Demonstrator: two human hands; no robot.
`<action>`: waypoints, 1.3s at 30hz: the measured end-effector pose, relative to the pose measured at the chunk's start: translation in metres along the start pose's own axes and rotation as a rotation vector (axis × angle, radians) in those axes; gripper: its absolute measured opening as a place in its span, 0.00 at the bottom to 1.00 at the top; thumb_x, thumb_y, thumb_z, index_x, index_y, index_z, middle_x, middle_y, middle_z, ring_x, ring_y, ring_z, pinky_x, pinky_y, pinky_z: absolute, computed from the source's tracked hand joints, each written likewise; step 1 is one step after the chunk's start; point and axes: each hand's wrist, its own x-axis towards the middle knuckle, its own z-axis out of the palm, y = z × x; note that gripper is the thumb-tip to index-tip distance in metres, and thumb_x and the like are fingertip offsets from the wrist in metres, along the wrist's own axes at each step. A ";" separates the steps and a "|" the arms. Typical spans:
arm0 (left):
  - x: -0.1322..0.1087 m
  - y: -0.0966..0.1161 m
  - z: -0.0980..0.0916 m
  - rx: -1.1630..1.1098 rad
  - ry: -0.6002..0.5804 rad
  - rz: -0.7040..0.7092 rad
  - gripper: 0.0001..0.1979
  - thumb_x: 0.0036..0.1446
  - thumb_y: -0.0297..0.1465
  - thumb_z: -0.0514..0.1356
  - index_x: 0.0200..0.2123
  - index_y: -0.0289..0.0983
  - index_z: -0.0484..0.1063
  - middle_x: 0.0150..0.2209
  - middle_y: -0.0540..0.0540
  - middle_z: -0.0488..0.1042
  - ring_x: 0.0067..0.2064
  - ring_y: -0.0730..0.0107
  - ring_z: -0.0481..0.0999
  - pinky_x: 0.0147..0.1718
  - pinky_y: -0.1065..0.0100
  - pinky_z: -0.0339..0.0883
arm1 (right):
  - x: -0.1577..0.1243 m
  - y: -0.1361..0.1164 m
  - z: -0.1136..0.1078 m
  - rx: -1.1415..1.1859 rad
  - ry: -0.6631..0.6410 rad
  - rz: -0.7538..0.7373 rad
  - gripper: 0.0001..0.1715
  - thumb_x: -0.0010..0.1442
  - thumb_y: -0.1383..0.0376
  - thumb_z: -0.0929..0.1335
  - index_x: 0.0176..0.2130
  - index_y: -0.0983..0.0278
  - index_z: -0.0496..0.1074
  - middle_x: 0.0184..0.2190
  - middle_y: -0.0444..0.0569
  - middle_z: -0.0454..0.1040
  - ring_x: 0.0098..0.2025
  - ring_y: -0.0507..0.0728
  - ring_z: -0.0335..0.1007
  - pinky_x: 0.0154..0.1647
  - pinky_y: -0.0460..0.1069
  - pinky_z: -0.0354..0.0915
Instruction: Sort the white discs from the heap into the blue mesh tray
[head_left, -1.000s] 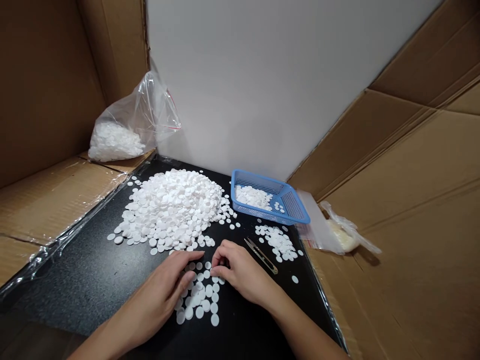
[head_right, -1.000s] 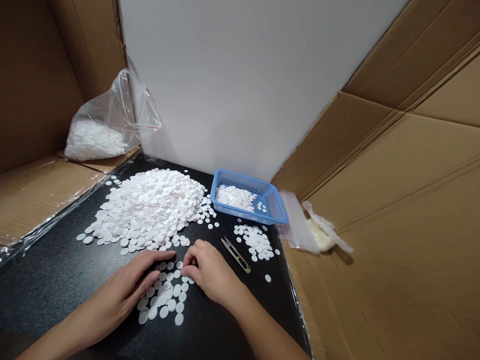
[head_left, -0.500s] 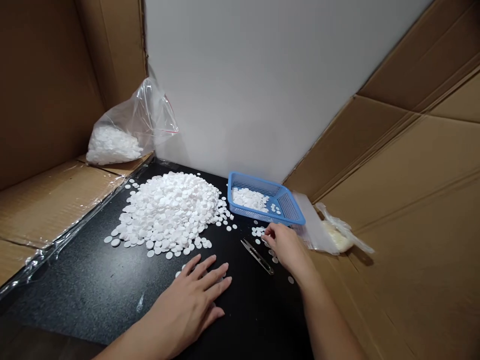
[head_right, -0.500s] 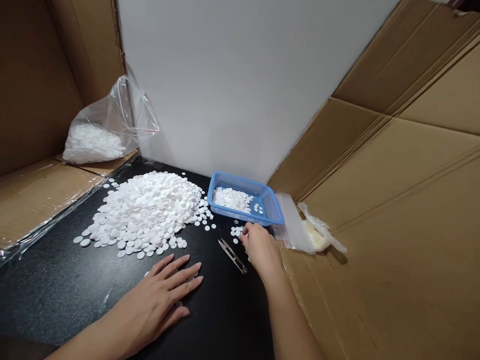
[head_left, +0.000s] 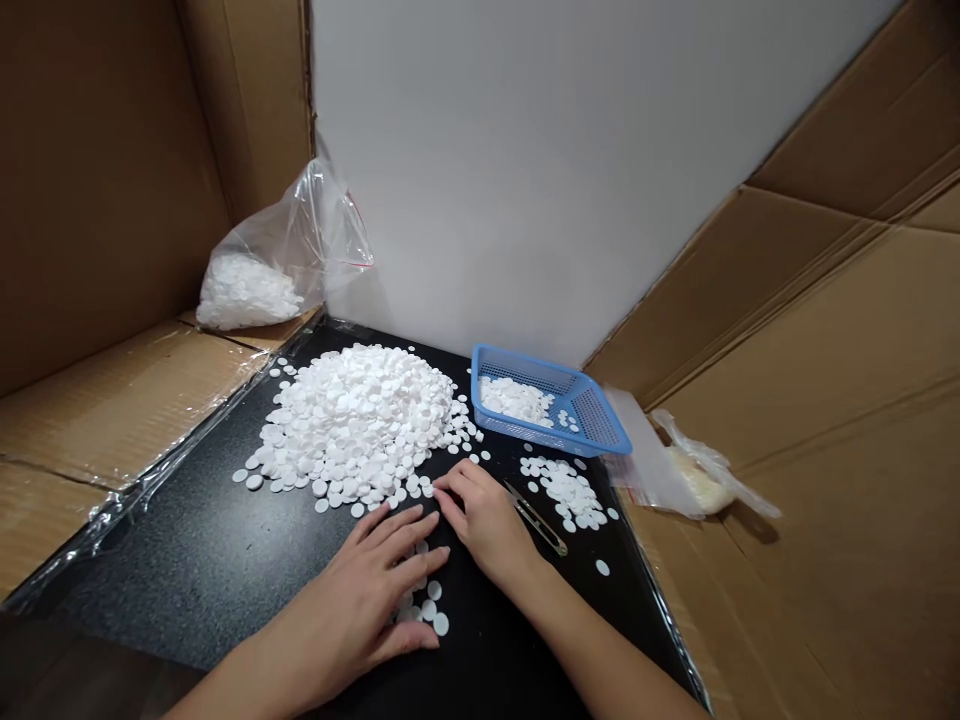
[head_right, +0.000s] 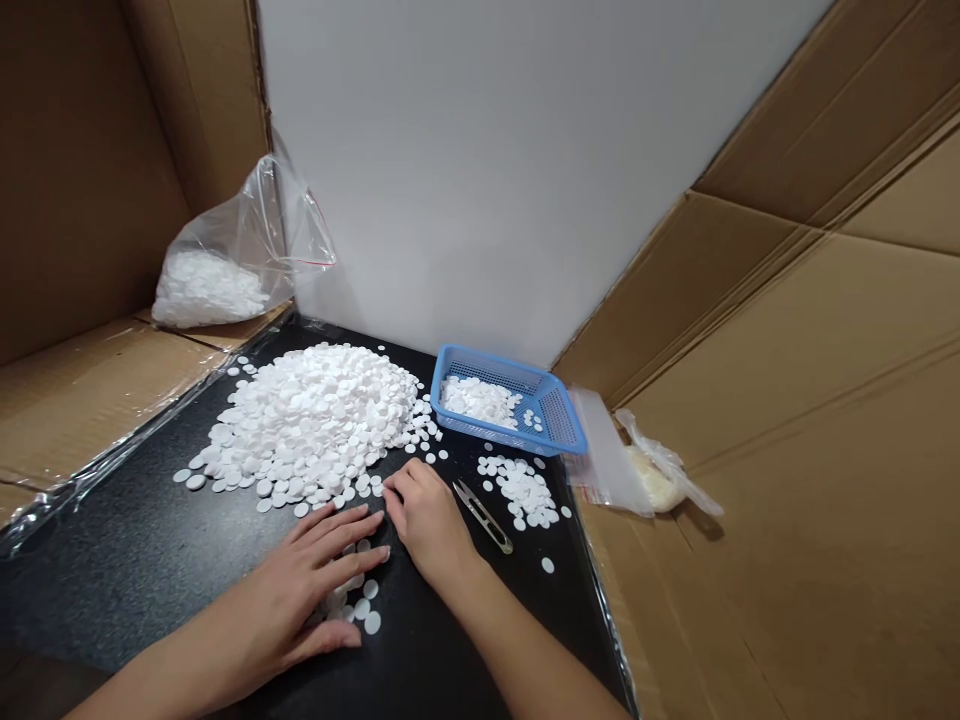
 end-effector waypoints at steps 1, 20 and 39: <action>0.001 0.000 0.002 0.027 -0.006 -0.004 0.28 0.58 0.45 0.65 0.60 0.44 0.70 0.63 0.38 0.68 0.66 0.44 0.63 0.64 0.36 0.55 | -0.001 0.000 -0.002 0.041 -0.013 0.024 0.08 0.63 0.72 0.66 0.35 0.63 0.76 0.34 0.50 0.74 0.37 0.57 0.72 0.41 0.51 0.67; -0.012 -0.002 0.003 -0.163 -0.089 -0.063 0.23 0.60 0.37 0.65 0.59 0.49 0.71 0.63 0.43 0.69 0.66 0.46 0.65 0.63 0.43 0.61 | -0.005 -0.007 -0.028 0.221 -0.253 0.323 0.10 0.58 0.70 0.68 0.24 0.63 0.69 0.22 0.40 0.70 0.27 0.52 0.64 0.29 0.45 0.55; 0.034 -0.034 0.008 0.260 0.271 -0.294 0.08 0.60 0.24 0.55 0.29 0.39 0.68 0.32 0.46 0.70 0.36 0.59 0.69 0.34 0.62 0.63 | -0.012 -0.022 -0.008 0.076 -0.203 0.028 0.13 0.65 0.72 0.65 0.29 0.61 0.64 0.30 0.44 0.69 0.33 0.55 0.66 0.33 0.48 0.59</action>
